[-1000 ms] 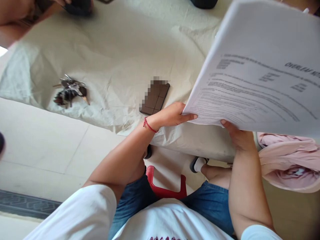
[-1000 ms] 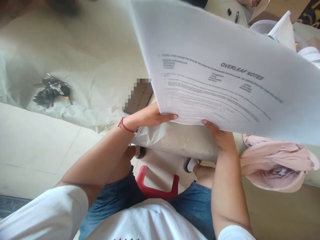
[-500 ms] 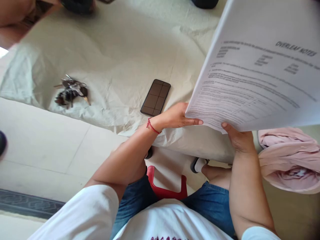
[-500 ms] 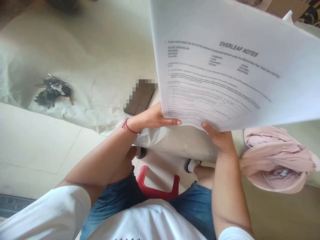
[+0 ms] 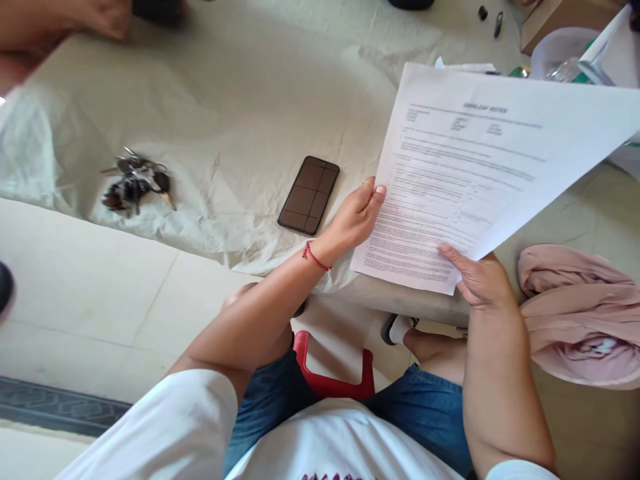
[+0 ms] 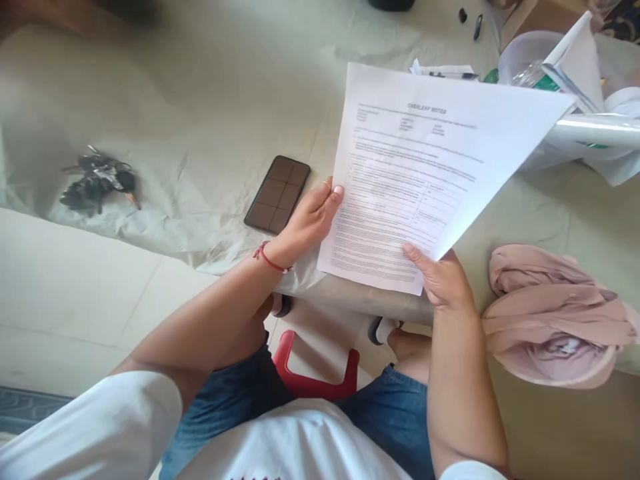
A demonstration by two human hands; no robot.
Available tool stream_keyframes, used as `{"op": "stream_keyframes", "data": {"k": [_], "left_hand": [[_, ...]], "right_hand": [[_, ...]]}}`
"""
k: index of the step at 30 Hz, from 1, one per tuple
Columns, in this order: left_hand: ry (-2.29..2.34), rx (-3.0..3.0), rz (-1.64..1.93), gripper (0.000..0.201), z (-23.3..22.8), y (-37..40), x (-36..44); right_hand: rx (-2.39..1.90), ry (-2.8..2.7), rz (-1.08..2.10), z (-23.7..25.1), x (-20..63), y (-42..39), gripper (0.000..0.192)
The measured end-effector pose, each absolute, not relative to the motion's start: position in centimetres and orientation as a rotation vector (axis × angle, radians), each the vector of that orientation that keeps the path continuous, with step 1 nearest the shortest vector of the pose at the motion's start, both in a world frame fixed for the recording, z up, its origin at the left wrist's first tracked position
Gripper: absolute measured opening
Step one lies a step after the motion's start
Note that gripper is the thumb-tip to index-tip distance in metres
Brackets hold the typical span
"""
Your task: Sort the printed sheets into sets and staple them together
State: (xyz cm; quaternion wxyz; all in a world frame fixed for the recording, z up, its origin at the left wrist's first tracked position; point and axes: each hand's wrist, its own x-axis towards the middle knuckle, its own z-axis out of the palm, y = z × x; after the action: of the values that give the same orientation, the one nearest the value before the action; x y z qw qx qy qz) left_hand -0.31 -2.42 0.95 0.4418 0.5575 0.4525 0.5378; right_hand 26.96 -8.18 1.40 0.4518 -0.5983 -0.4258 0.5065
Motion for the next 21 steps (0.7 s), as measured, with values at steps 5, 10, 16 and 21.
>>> {"op": "stream_keyframes", "data": {"k": [5,10,16,21], "left_hand": [[1.130,1.220,1.307,0.048,0.5,-3.3,0.4],[1.059,0.985,1.224,0.044,0.7,-3.5,1.1],[1.071,0.933,1.182,0.040,0.6,-3.1,0.9],[1.054,1.015,1.101,0.047,0.6,-4.4,0.7]], "right_hand": [[-1.472,-1.158,1.288,1.1,26.7,-8.3,0.067],[-1.451,-1.174,1.301,1.8,26.6,-8.2,0.061],[-1.496,-1.143,1.346,2.0,26.7,-8.1,0.058],[-1.531,-0.989,1.112,1.4,27.9,-7.5,0.058]]}}
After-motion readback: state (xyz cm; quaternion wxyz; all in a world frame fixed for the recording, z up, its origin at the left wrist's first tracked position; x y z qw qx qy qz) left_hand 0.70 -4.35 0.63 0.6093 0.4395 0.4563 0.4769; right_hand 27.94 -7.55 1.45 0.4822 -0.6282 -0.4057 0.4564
